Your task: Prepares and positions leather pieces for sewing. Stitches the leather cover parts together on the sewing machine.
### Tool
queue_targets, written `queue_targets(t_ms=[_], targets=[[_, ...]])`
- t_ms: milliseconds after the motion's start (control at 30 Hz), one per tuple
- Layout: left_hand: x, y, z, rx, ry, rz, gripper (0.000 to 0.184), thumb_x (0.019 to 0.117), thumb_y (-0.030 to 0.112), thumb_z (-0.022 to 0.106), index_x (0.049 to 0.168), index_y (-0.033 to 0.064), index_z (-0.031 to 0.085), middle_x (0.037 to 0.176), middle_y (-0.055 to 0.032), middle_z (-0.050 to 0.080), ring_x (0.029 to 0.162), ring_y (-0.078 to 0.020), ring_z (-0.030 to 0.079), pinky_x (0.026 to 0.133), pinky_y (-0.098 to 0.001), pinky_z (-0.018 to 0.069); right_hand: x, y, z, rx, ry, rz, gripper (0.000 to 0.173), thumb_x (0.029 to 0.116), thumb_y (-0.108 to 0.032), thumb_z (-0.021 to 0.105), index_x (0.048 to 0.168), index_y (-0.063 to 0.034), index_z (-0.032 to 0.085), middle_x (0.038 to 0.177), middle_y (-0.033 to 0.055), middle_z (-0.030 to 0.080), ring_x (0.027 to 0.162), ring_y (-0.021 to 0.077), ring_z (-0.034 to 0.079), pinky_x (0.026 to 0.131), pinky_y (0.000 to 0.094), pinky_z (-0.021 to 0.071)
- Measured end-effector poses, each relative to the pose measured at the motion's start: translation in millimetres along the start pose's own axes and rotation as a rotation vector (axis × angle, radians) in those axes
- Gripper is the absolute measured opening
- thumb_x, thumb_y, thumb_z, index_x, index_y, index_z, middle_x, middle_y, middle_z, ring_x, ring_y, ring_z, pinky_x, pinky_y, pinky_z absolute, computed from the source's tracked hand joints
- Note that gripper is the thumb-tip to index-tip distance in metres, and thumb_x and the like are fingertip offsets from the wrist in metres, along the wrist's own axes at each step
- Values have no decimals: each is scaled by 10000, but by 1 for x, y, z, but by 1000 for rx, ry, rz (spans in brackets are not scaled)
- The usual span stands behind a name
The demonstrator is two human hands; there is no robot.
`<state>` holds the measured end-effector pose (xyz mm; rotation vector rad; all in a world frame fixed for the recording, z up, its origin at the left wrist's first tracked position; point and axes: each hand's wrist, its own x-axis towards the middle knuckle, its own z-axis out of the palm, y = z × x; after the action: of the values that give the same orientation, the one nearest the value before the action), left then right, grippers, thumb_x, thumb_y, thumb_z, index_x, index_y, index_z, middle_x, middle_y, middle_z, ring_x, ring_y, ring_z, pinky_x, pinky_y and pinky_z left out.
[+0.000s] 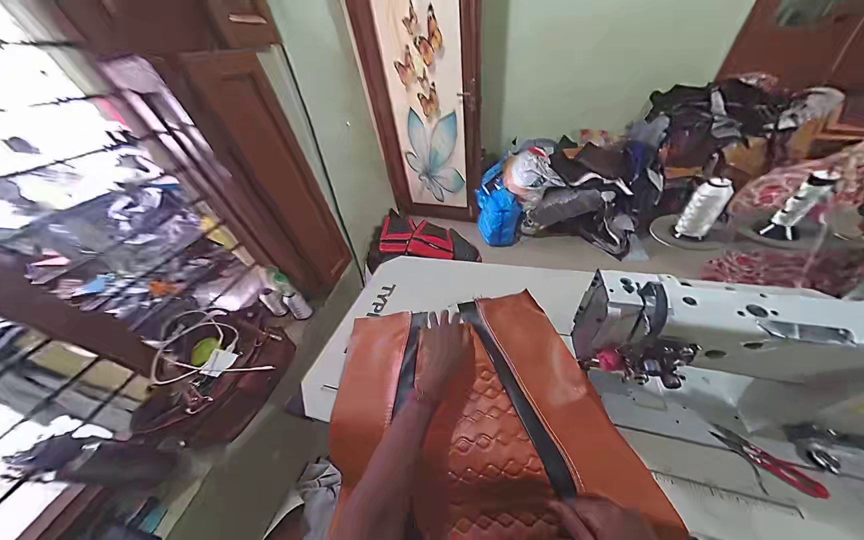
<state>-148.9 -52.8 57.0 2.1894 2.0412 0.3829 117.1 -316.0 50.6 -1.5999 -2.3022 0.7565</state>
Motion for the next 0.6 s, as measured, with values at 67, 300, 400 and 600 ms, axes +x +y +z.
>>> queue_targets(t_ms=[67,300,400,600], targets=[[36,7,18,-26,-16,-44,575,1057,427,408,1367,-16,604,1425,-300,546,1381,-507,448,1147,-710,259,32,-13,-6,-22,249,-191,403,1072,-359,448,1040,-120,771,911,54,767,847,219,752,731,461,602],[48,18,45,-134,8,-146,716,1106,459,187,1108,-13,724,1123,-236,723,1165,-402,660,1021,-602,470,212,-12,-22,53,167,-161,485,1058,-351,453,1461,-100,554,1543,112,507,1408,296,496,1120,534,403],[39,5,44,-259,-17,-63,659,1100,465,248,1077,17,730,1041,-203,736,1085,-370,686,1005,-588,476,248,10,13,21,115,-198,680,1056,-491,415,1600,-88,346,1676,104,303,1550,262,283,1244,544,223],[-20,6,59,-634,-58,166,402,1078,283,431,1204,14,703,1159,-154,727,1152,-281,661,1096,-593,388,170,2,55,-169,165,-232,923,994,-708,330,1592,-5,319,1686,155,252,1577,307,198,1252,623,95]])
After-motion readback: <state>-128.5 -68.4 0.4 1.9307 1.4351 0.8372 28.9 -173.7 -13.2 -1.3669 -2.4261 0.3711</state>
